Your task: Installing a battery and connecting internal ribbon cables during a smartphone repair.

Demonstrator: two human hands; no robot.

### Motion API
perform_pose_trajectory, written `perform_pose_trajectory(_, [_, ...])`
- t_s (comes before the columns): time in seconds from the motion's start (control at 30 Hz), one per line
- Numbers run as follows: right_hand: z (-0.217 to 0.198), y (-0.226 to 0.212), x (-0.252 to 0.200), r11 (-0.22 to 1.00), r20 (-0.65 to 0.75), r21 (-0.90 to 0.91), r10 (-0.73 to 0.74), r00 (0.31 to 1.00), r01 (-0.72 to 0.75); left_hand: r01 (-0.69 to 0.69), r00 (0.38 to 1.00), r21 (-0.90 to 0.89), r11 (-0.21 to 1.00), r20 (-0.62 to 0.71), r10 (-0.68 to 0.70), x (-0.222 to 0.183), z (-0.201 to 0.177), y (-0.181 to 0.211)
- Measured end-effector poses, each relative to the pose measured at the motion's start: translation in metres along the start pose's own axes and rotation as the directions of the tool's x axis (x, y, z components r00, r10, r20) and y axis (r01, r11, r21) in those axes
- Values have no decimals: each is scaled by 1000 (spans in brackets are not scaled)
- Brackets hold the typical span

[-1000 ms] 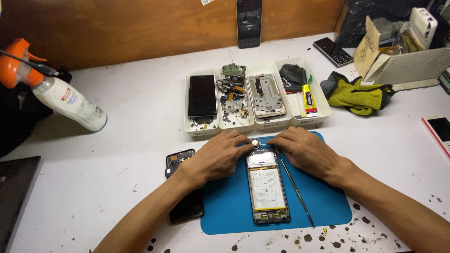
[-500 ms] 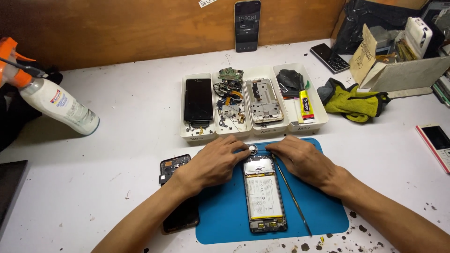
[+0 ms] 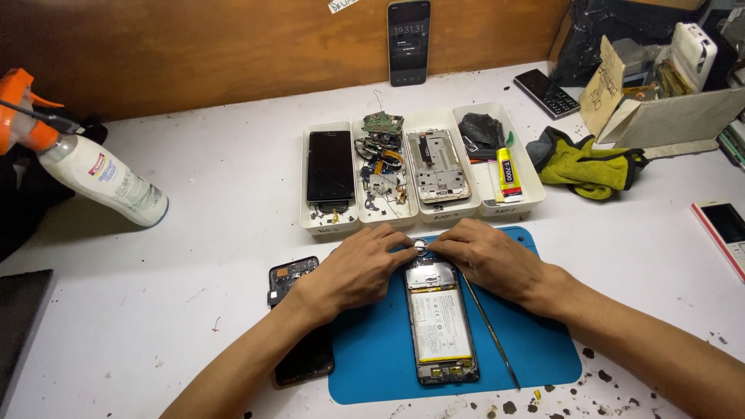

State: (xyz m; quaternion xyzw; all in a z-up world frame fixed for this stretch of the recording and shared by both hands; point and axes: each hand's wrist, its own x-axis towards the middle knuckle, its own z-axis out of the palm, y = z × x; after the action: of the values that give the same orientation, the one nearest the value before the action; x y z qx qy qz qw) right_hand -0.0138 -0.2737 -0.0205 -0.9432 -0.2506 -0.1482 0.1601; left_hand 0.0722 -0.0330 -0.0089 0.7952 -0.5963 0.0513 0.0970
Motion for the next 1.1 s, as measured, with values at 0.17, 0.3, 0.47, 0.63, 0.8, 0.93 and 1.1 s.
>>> perform_pose_trajectory(0.17, [-3,5,0,1000,10,-3,5,1000,-5,7,1000,10,1000,7,-7,-1,-2,1])
perform_pose_trajectory(0.3, [2,17,-14,1000,-12,-8,14,1000,-14,4,1000,11,1000,13,-4,-2,-2,0])
perform_pose_trajectory(0.47, [-3,19,-17,1000,-40,13,29,999,-29,0,1000,15,1000,17,0,0,-8,0])
perform_pose_trajectory(0.63, [-1,18,-17,999,-52,48,13,999,-10,5,1000,11,1000,22,-6,-1,-6,1])
perform_pose_trajectory(0.8, [4,18,-16,1000,-57,3,-9,998,9,-4,1000,33,999,-7,5,-2,-1,2])
perform_pose_trajectory(0.93, [0,11,-9,1000,-46,-2,-5,999,5,4,1000,34,999,10,-4,-1,-9,5])
perform_pose_trajectory(1.1, [12,12,-8,1000,-48,2,12,999,-12,16,1000,11,1000,11,-16,-4,-5,5])
